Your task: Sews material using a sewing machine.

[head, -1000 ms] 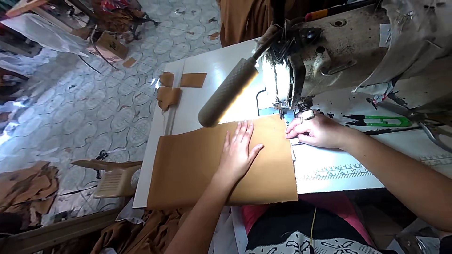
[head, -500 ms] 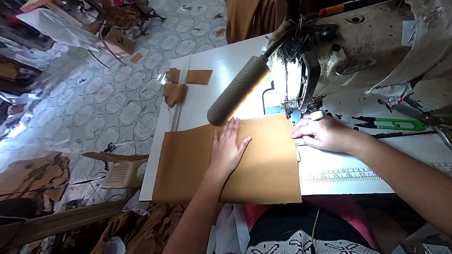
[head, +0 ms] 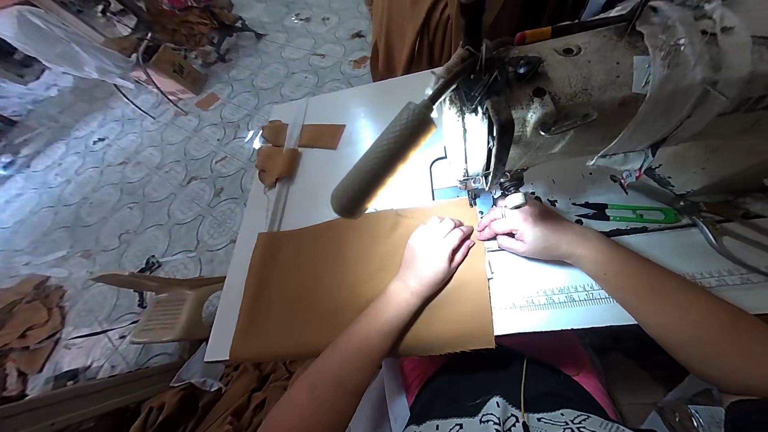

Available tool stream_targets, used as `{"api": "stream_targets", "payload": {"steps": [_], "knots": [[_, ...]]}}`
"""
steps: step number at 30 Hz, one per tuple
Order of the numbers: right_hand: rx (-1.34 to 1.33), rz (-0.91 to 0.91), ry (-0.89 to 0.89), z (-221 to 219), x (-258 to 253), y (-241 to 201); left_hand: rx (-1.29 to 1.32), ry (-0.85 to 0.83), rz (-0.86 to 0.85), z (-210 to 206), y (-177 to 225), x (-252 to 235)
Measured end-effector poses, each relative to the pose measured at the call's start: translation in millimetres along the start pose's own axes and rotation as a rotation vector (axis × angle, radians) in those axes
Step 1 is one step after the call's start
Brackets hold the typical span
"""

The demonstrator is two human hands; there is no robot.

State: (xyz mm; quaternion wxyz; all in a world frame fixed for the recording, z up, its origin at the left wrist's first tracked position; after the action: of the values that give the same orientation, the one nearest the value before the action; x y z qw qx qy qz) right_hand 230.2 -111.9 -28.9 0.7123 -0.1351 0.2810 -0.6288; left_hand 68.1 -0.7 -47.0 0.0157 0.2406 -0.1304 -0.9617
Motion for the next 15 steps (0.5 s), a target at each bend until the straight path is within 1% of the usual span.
{"api": "stream_targets", "payload": {"steps": [4,8,13,15], "knots": [[-0.014,-0.030,-0.042,2,-2,-1,-0.003,-0.003,-0.001,0,-4,1],[-0.005,-0.041,0.046,-2,-3,4,-0.026,-0.035,-0.033,-2,-13,-6],[0.128,-0.160,0.039,-3,-8,6,-0.080,-0.064,-0.069,-4,-28,-19],[0.160,-0.162,0.102,-5,-9,8,-0.086,-0.061,-0.082,-5,-31,-22]]}}
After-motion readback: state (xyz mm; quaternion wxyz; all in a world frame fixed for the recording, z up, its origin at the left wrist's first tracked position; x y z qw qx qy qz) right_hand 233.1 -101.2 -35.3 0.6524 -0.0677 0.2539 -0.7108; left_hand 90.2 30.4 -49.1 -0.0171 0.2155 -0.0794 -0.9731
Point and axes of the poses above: each hand's wrist, its own x-axis away from the middle knuckle, its own z-axis out of the back of the hand, y = z × x, the point moved 3 cm from there along -x, towards the middle knuckle, and after that the axes turned 6 degrees about -z, right-handed, at the moved point
